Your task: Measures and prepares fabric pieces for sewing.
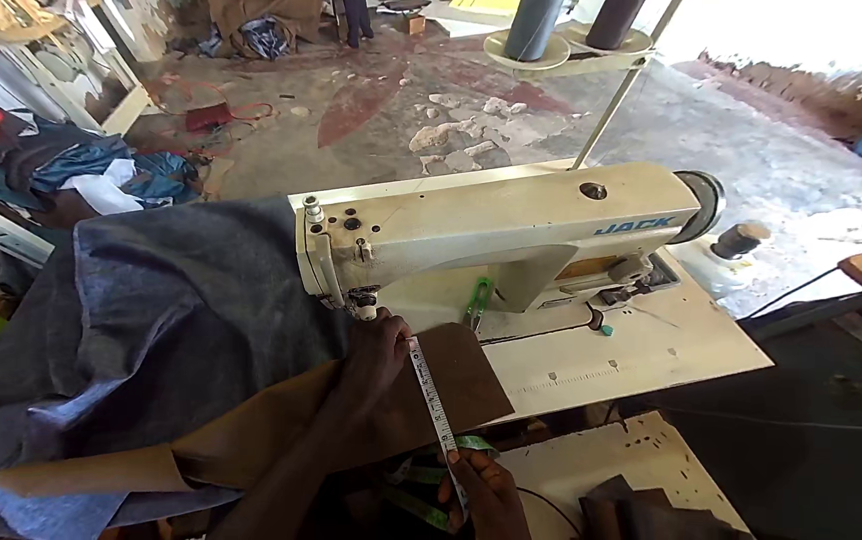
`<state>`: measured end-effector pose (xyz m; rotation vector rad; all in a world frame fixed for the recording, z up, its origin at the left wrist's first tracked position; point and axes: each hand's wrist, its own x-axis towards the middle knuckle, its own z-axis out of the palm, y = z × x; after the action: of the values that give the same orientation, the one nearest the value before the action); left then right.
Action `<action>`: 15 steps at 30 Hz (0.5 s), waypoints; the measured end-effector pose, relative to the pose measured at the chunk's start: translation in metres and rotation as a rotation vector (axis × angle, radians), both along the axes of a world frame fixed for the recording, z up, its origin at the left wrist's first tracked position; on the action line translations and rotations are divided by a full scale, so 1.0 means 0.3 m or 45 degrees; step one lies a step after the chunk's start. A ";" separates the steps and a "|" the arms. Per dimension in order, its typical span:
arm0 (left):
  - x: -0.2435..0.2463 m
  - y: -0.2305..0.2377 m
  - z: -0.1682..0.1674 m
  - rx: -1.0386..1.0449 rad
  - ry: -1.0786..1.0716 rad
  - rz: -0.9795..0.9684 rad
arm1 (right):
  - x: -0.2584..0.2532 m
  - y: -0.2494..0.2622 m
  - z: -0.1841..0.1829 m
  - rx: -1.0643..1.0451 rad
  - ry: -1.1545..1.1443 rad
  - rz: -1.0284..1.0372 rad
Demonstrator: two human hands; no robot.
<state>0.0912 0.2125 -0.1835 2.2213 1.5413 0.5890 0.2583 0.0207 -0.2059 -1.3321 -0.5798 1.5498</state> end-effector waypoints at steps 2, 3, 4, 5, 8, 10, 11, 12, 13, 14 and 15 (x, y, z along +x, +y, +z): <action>0.000 0.004 0.003 -0.007 0.009 -0.004 | 0.000 0.000 -0.008 0.006 -0.004 0.001; 0.000 0.005 0.002 -0.003 0.015 -0.006 | 0.001 -0.001 -0.013 0.016 -0.007 0.001; 0.000 0.005 0.001 0.005 0.023 -0.005 | 0.001 -0.003 -0.019 0.027 -0.005 0.001; 0.001 0.004 0.002 0.010 0.034 -0.005 | 0.002 -0.006 -0.026 0.035 -0.002 0.002; 0.004 0.006 0.011 -0.028 0.038 -0.001 | 0.000 -0.008 -0.034 0.033 0.002 -0.012; 0.005 0.009 0.018 -0.060 0.048 0.005 | -0.001 -0.006 -0.035 0.028 -0.003 -0.015; 0.005 0.010 0.020 -0.073 0.052 0.009 | -0.002 -0.006 -0.036 0.025 -0.004 -0.016; 0.005 0.011 0.022 -0.082 0.053 0.010 | -0.002 -0.006 -0.038 0.026 -0.005 -0.015; 0.006 0.011 0.025 -0.089 0.056 0.011 | -0.002 -0.006 -0.040 0.031 -0.006 -0.012; 0.006 0.012 0.028 -0.098 0.062 0.012 | -0.002 -0.006 -0.042 0.039 -0.008 -0.011; 0.006 0.012 0.031 -0.107 0.067 0.012 | -0.002 -0.006 -0.043 0.045 -0.010 -0.009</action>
<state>0.0931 0.2162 -0.1743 2.1836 1.5734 0.4631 0.2576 0.0189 -0.2188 -1.3123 -0.6043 1.5229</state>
